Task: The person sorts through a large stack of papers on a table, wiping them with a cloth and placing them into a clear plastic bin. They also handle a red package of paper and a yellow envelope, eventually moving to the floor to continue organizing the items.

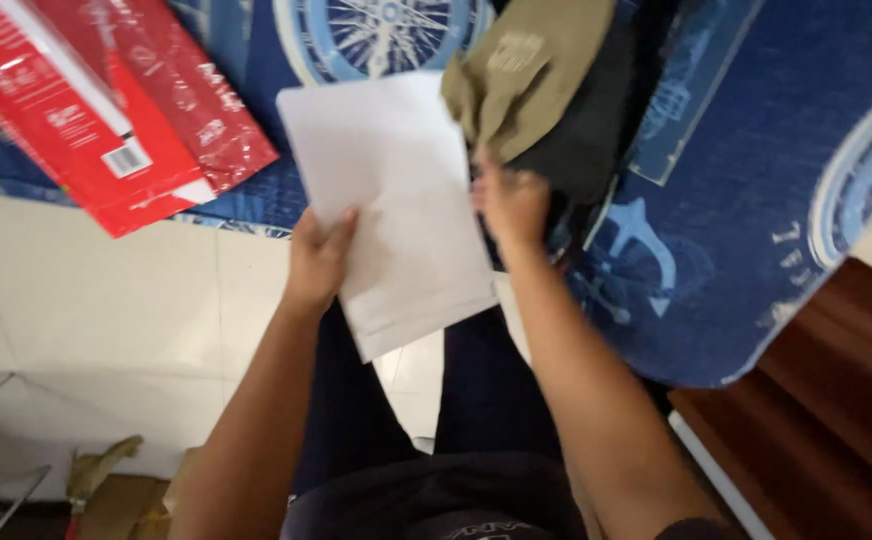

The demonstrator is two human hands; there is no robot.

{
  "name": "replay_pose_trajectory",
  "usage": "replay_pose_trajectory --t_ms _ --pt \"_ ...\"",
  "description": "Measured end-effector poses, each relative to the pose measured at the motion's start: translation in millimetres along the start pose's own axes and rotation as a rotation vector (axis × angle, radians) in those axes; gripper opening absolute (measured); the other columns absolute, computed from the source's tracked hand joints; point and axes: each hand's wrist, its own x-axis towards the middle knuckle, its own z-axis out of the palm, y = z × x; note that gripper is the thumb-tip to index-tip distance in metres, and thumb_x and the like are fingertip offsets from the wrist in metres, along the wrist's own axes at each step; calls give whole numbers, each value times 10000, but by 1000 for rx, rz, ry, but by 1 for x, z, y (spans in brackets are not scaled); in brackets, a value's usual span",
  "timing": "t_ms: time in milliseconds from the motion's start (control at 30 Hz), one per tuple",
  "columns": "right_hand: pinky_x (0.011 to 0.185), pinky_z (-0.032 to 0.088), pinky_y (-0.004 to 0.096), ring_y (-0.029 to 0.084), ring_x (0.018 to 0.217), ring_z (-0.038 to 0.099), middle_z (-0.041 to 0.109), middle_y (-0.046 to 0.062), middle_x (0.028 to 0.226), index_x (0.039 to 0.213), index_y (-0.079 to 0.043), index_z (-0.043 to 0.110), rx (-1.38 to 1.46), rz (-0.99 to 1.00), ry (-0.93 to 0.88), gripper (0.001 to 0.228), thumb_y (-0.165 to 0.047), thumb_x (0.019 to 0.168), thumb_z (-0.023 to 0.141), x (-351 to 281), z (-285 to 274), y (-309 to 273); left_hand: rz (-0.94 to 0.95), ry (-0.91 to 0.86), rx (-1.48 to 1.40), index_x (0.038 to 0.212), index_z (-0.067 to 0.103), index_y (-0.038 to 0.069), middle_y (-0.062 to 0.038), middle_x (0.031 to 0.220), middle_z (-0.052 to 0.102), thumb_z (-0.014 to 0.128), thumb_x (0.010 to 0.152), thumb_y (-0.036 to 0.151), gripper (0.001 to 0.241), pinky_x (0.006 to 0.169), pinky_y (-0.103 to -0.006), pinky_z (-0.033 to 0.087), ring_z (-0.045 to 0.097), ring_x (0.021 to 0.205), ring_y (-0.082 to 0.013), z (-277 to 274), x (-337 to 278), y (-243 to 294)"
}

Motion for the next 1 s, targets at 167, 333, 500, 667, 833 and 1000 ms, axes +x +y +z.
replay_pose_trajectory --t_ms 167,333,500,667,833,1000 --pt "478 483 344 218 515 622 630 57 576 591 -32 594 -46 -184 52 639 -523 977 725 77 -20 -60 53 75 -113 1292 638 -6 -55 1168 716 641 1038 139 293 919 -296 534 646 1027 -134 26 27 2" --pt "562 523 351 261 629 681 694 159 685 822 64 731 -611 -262 -17 557 -384 1144 654 89 -46 -134 34 219 -210 1270 627 -31 -66 1122 731 673 1012 180 336 919 -295 543 661 1011 -135 -10 -3 33" --pt "581 566 314 171 721 731 761 108 881 997 5 715 -547 -189 -379 292 -280 1021 656 36 52 -119 -75 371 -387 1300 602 -44 -99 1144 724 672 999 205 397 920 -312 540 660 1020 -151 -94 -60 22" --pt "652 578 289 137 791 715 753 31 930 1002 -93 715 -472 -90 -649 181 -257 930 695 5 206 -105 -140 439 -506 1330 565 -53 -131 1207 722 661 978 228 460 950 -325 546 678 1072 -181 -178 -84 20" --pt "663 522 369 241 690 654 703 148 795 876 9 687 -900 -840 -469 275 -224 922 827 29 308 -118 -196 420 -584 1365 548 -45 -140 1222 718 670 955 290 543 946 -333 553 684 1081 -195 -244 -106 25" --pt "677 530 373 226 722 648 698 113 829 954 -6 670 -746 -942 -491 167 -154 967 747 41 399 -162 -167 468 -658 1347 572 -42 -139 1198 731 681 948 312 545 933 -333 558 684 1060 -189 -276 -113 4"
